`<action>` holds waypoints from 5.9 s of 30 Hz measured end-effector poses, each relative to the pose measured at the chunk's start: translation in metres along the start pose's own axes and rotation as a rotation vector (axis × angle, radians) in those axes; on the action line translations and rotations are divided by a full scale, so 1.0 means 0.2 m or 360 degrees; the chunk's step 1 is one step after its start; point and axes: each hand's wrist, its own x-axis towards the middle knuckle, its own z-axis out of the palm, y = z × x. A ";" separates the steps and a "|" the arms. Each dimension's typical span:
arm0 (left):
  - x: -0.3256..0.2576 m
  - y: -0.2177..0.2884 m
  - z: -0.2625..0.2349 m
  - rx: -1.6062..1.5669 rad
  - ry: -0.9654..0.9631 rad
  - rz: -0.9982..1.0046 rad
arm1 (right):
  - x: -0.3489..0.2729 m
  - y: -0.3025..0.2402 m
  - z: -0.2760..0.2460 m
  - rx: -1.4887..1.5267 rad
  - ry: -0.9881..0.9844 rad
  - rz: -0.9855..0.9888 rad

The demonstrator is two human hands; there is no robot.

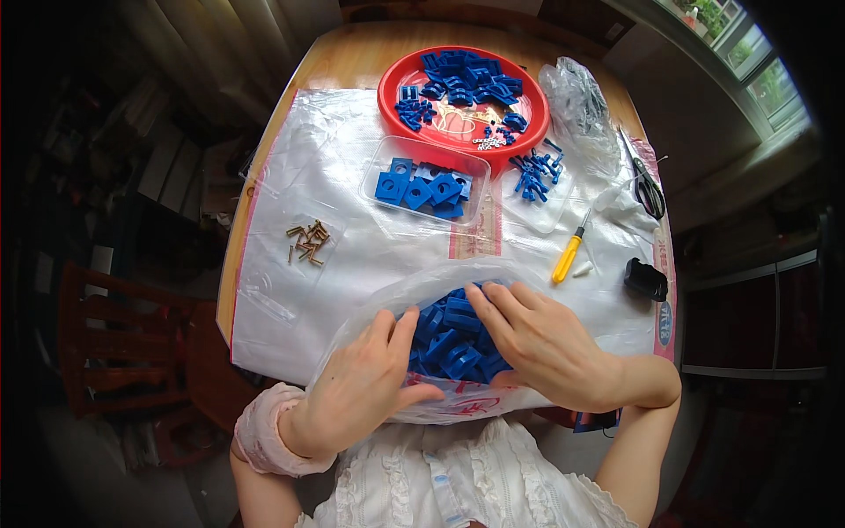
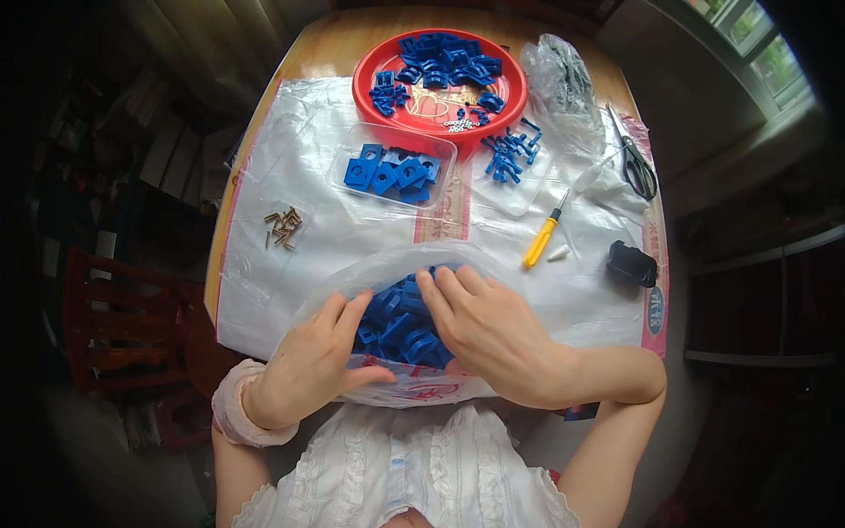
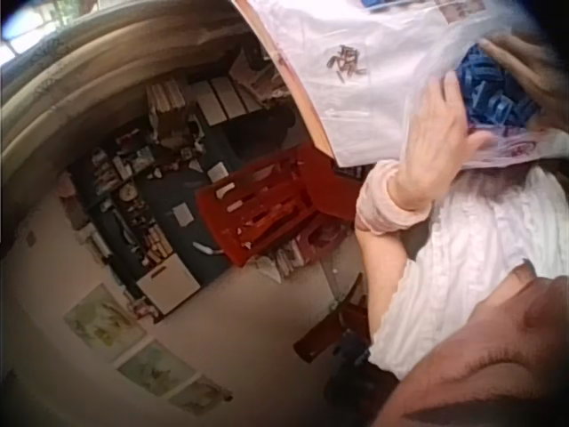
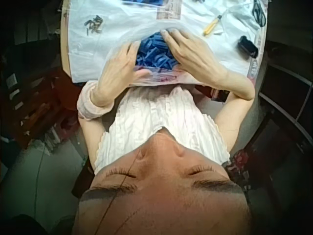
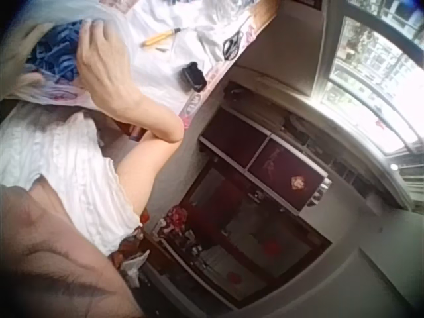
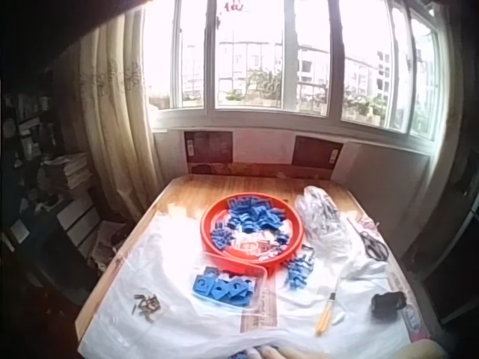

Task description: Sorting blue plastic components and small metal parts from a bag and tray into separate containers.

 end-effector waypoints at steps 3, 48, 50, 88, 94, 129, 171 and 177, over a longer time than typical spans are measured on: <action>0.09 0.02 0.03 0.0061 0.0007 0.0014 | 0.04 -0.01 0.05 -0.0143 0.0036 -0.0060; 0.38 -0.15 0.09 -0.1232 -0.0161 0.0355 | 0.06 0.19 0.11 0.1390 0.0310 0.0135; 0.38 -0.15 0.08 -0.1279 -0.0174 0.0353 | 0.06 0.19 0.10 0.1462 0.0299 0.0170; 0.83 -0.19 -0.58 -0.1410 -0.0111 0.0369 | 0.31 0.50 -0.28 0.2180 0.0853 0.0194; 1.54 -0.40 -0.69 -0.0855 0.0057 0.0342 | 0.71 1.04 -0.28 0.1733 0.1117 0.0435; 2.10 -0.81 -0.36 -0.0995 0.0390 0.0076 | 1.26 1.68 -0.01 0.1584 0.1660 0.0831; 1.59 -0.09 0.28 -0.0370 0.0389 0.0662 | 0.25 1.04 0.23 0.0979 0.0977 0.1136; 1.55 -0.13 0.19 -0.0014 0.0443 0.0625 | 0.14 1.09 0.32 0.0196 0.1058 0.1177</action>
